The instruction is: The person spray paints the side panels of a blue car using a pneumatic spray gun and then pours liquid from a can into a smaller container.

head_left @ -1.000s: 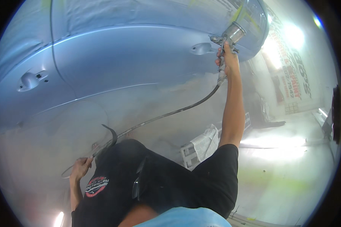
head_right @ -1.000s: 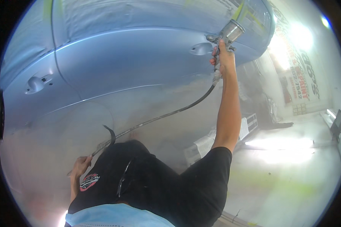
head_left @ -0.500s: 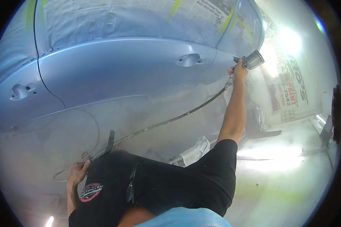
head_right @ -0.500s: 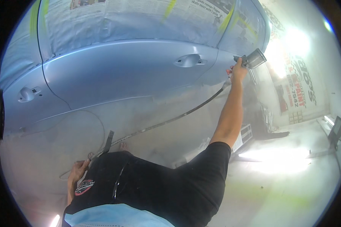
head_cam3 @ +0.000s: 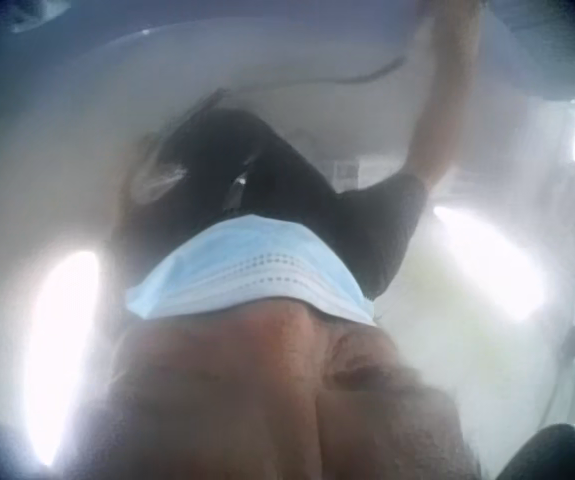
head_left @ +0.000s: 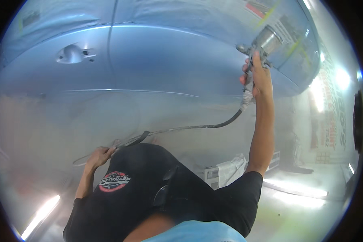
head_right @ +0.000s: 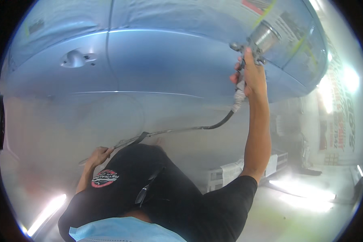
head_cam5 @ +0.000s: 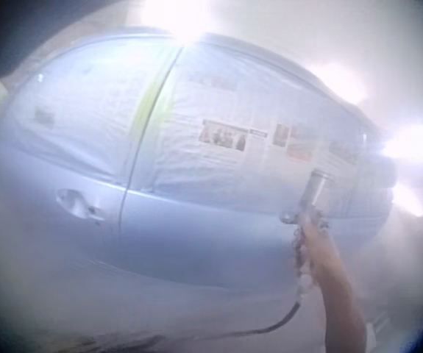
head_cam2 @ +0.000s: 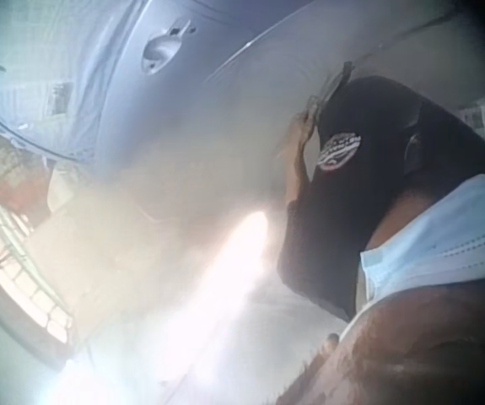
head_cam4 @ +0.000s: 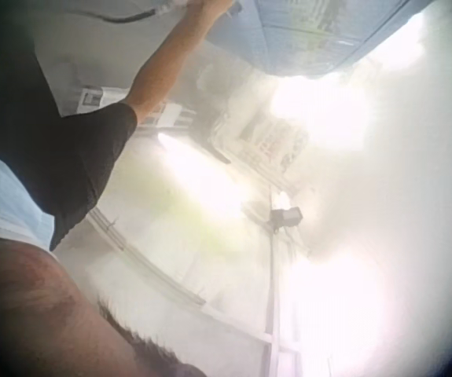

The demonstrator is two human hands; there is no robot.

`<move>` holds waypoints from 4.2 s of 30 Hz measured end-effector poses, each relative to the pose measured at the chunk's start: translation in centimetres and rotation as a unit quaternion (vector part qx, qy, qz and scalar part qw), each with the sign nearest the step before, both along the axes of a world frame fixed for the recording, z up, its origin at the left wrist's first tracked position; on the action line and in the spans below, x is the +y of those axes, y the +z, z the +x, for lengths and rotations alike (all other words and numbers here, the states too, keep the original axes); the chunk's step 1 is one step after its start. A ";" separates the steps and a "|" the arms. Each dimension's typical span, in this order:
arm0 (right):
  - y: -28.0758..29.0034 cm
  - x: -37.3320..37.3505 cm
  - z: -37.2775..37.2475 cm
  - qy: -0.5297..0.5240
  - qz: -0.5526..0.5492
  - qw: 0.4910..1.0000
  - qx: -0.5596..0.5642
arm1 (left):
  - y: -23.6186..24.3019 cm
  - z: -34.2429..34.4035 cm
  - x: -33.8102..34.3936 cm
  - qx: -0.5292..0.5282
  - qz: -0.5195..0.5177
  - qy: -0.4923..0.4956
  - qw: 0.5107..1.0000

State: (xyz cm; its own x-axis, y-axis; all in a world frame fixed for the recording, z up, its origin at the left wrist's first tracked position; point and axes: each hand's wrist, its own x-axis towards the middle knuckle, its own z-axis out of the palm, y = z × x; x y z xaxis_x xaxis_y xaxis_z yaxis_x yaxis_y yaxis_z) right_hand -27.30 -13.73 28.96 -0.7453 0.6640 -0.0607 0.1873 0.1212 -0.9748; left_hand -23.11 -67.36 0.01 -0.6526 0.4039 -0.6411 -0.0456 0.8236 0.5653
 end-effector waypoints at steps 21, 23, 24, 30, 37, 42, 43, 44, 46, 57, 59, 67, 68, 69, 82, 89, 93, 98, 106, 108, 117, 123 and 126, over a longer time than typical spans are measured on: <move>-9.0 -11.9 -1.3 0.082 0.019 0.995 0.047 | -5.6 1.2 -5.6 -0.002 -0.035 0.018 0.999; -9.0 -7.3 1.1 0.054 0.023 0.997 0.054 | -4.3 1.3 -3.3 -0.005 -0.039 0.010 0.999; -9.2 -4.8 2.3 0.016 0.021 0.998 0.058 | -3.7 1.2 -1.8 -0.006 -0.041 0.006 0.999; -8.9 8.6 8.8 -0.106 0.064 0.990 0.061 | -2.0 2.1 5.8 -0.017 -0.059 -0.010 0.998; -9.4 21.5 14.0 -0.178 0.087 0.978 0.067 | -1.6 2.9 11.6 0.001 -0.019 -0.029 0.999; -9.8 29.0 15.7 -0.215 0.113 0.967 0.075 | 0.6 3.3 15.1 0.016 -0.020 -0.048 0.999; -10.0 30.4 15.9 -0.230 0.115 0.964 0.063 | 1.0 3.3 15.5 0.018 -0.020 -0.048 0.999; -10.1 31.8 16.2 -0.230 0.115 0.964 0.065 | 1.3 3.3 16.0 0.018 -0.015 -0.041 0.999; -10.9 34.2 16.7 -0.264 0.124 0.953 0.080 | 2.1 2.8 16.4 0.021 -0.011 -0.037 0.999; -14.4 28.3 16.4 -0.365 0.161 0.913 0.088 | 0.4 2.4 13.0 0.041 0.002 -0.019 0.999; -14.4 24.0 16.0 -0.326 0.162 0.928 0.081 | -1.7 2.4 11.3 0.034 -0.009 -0.016 0.999; -14.2 5.7 10.9 -0.174 0.165 0.970 0.036 | -2.5 0.6 5.9 0.024 -0.040 0.009 0.999; -14.2 3.4 9.8 -0.161 0.161 0.973 0.035 | -3.0 0.3 5.0 0.026 -0.031 0.015 0.999; -14.6 0.9 8.7 -0.143 0.148 0.977 0.047 | -3.7 -0.1 3.9 0.025 -0.025 0.022 0.999; -25.6 -22.0 -4.0 0.072 0.073 0.993 0.050 | -10.9 -0.7 -1.7 -0.002 -0.065 0.094 0.993; -26.3 -21.6 -4.2 0.229 -0.123 0.965 0.035 | -13.6 0.4 -3.5 0.001 -0.063 0.073 0.995; -24.3 -15.0 -0.9 0.069 -0.105 0.988 0.084 | -10.0 0.1 -1.2 0.000 -0.065 0.046 0.997; -22.1 -2.5 5.6 -0.045 0.014 0.995 0.085 | -9.1 1.0 3.1 -0.004 -0.074 0.014 0.997; -19.0 16.4 13.2 -0.160 0.045 0.982 0.090 | -6.1 2.5 11.8 -0.001 -0.050 -0.030 0.998; -18.6 20.3 14.6 -0.177 0.051 0.979 0.089 | -5.2 2.8 14.0 -0.001 -0.064 -0.028 0.998; -18.2 33.3 18.0 -0.244 0.083 0.961 0.101 | -4.7 3.6 19.1 0.003 -0.038 -0.025 0.999; -19.9 39.8 19.4 -0.304 0.106 0.941 0.104 | -2.6 4.2 21.0 -0.013 -0.062 -0.008 0.998; -21.0 40.2 19.0 -0.358 0.139 0.918 0.105 | -3.6 4.5 19.9 -0.023 -0.067 0.000 0.997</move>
